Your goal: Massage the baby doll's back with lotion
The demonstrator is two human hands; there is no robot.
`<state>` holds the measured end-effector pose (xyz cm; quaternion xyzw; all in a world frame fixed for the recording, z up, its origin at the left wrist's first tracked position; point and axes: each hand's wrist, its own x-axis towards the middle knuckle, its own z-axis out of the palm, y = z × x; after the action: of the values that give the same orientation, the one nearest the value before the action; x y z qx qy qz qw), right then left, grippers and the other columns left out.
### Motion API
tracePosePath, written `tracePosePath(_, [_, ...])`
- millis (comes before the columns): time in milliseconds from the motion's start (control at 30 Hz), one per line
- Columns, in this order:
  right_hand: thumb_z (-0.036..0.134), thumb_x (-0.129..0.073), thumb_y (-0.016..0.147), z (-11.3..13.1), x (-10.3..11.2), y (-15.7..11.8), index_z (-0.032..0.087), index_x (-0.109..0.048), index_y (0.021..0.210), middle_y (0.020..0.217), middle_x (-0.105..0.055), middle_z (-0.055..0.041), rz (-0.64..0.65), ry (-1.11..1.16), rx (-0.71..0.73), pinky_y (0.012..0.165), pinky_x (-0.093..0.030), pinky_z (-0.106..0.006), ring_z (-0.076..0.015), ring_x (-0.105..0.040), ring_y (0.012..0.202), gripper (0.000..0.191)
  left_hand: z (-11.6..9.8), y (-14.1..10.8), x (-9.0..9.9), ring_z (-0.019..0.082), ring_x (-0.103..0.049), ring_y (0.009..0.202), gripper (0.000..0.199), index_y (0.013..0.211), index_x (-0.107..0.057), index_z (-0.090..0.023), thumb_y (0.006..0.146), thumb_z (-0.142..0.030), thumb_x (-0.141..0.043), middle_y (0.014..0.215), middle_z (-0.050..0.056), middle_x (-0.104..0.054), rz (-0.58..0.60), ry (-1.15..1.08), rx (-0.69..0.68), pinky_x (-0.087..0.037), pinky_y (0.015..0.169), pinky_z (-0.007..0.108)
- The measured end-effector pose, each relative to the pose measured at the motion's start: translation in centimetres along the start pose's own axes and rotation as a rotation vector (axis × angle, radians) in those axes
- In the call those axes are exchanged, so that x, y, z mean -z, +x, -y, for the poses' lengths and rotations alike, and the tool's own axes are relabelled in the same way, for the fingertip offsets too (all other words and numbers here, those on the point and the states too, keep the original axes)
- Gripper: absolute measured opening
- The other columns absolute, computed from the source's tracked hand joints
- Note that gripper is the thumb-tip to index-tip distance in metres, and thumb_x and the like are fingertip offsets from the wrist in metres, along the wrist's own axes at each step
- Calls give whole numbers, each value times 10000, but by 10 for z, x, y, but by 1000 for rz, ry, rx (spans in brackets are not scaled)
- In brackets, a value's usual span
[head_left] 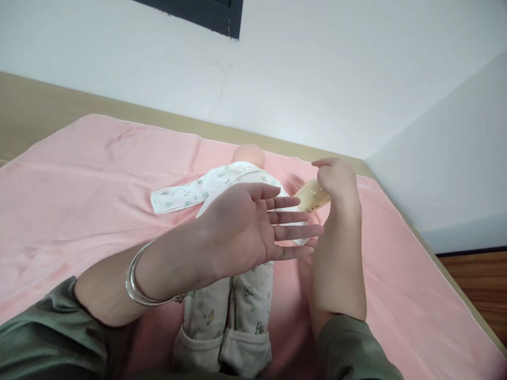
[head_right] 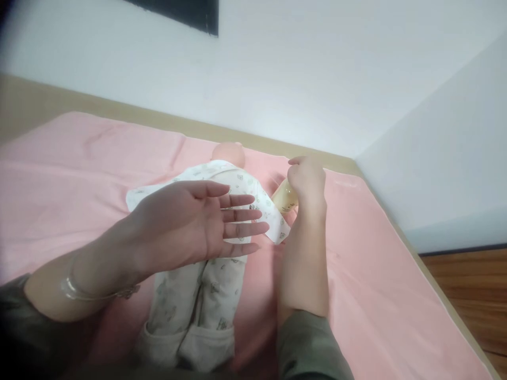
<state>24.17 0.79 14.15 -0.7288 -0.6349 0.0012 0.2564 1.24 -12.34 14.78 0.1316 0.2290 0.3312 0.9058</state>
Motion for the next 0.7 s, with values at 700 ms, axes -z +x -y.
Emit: tracePosePath(700, [460, -500, 968, 39, 26, -48, 219, -533, 1481, 1657, -371, -109, -74, 72, 249, 1266, -265, -602, -347, -285, 1568, 567, -2, 4, 5, 298, -711, 1016, 223, 1082, -584, -103, 929, -179, -440, 1025, 167, -680, -23, -35, -92, -559, 977, 504])
